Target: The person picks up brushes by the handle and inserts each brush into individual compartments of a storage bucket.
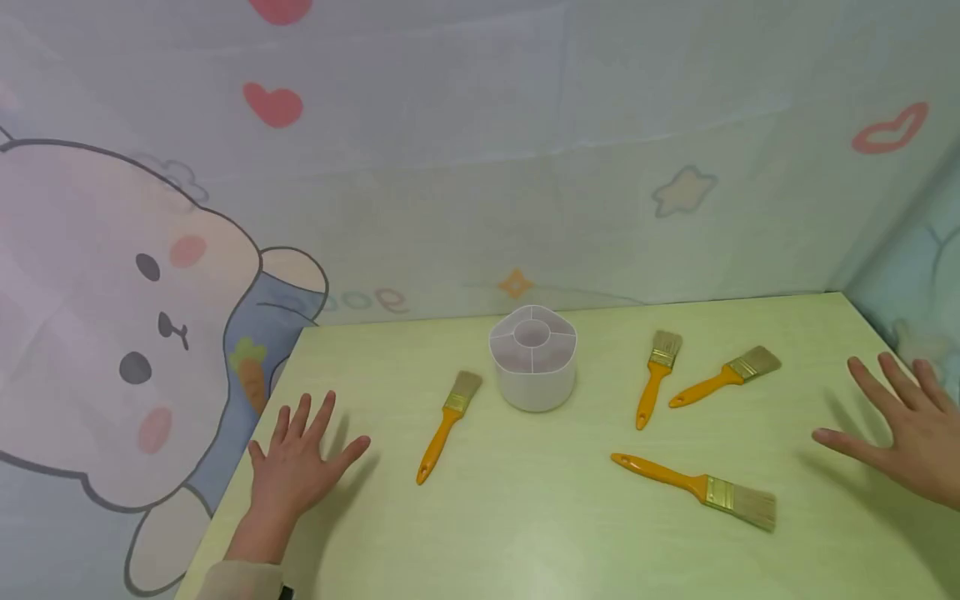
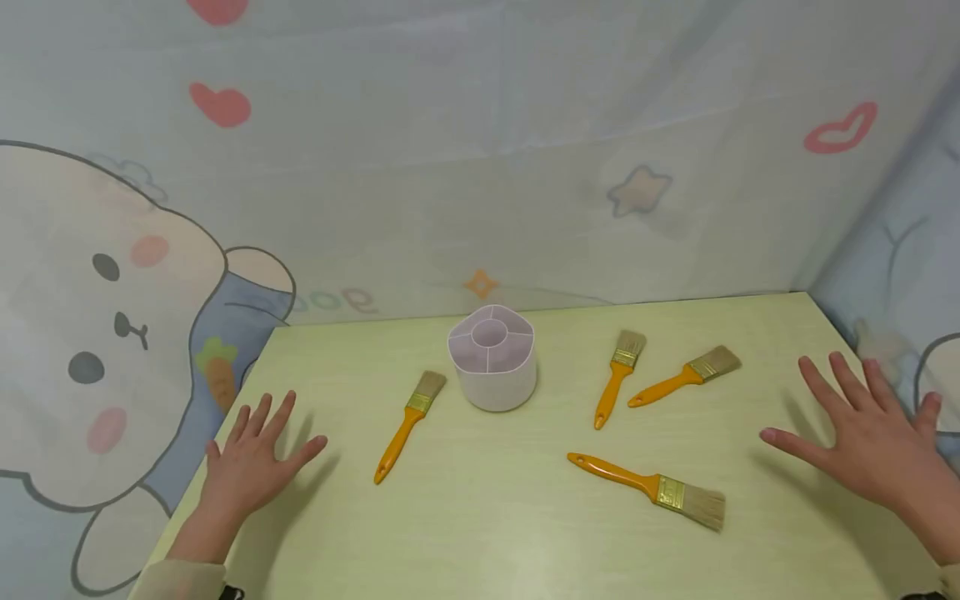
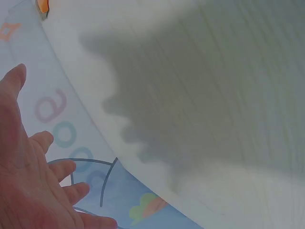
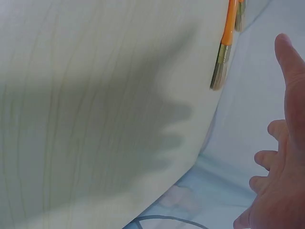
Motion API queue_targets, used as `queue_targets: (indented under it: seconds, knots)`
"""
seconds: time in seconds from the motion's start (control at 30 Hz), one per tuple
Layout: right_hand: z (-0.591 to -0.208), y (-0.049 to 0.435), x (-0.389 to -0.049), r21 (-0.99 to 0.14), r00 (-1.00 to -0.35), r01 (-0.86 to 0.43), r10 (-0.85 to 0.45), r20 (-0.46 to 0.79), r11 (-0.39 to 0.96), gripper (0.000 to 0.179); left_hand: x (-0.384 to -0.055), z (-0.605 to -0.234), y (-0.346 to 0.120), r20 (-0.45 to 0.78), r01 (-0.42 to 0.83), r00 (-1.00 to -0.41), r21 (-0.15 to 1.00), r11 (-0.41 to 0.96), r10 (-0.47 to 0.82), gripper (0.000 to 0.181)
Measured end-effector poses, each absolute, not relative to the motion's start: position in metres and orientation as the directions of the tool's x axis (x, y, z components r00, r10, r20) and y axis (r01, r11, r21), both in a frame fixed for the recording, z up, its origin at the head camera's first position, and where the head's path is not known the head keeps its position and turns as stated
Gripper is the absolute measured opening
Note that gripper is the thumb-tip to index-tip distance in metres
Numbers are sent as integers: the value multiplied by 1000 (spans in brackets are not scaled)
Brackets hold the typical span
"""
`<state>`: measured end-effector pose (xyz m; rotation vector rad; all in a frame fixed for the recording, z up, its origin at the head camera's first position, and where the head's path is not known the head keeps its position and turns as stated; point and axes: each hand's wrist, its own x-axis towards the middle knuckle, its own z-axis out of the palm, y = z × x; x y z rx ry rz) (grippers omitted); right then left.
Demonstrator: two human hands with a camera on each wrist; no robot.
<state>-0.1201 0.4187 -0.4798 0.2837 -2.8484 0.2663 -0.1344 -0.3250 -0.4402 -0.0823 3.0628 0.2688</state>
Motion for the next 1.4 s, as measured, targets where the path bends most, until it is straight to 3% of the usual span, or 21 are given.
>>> queue_targets:
  seconds: [0.23,0.43,0.7,1.4]
  knots:
    - [-474,413,-129,-139,-928,-259,-206,310,956,128,-134,-433,-325,-55,-46,-998,171,984,-37,104]
    - [-461,399,-135,-193,-958,-199,-150,242,961,124,-138,-425,-321,-33,-19,-999,160,987,-14,104]
    - [-435,383,-148,-115,-977,-142,-120,178,983,127,-145,-418,-315,-23,14,-1000,133,991,17,104]
    - [-412,333,-172,-214,-963,-268,-251,104,939,118,-160,-412,-277,-28,118,-992,80,990,121,100]
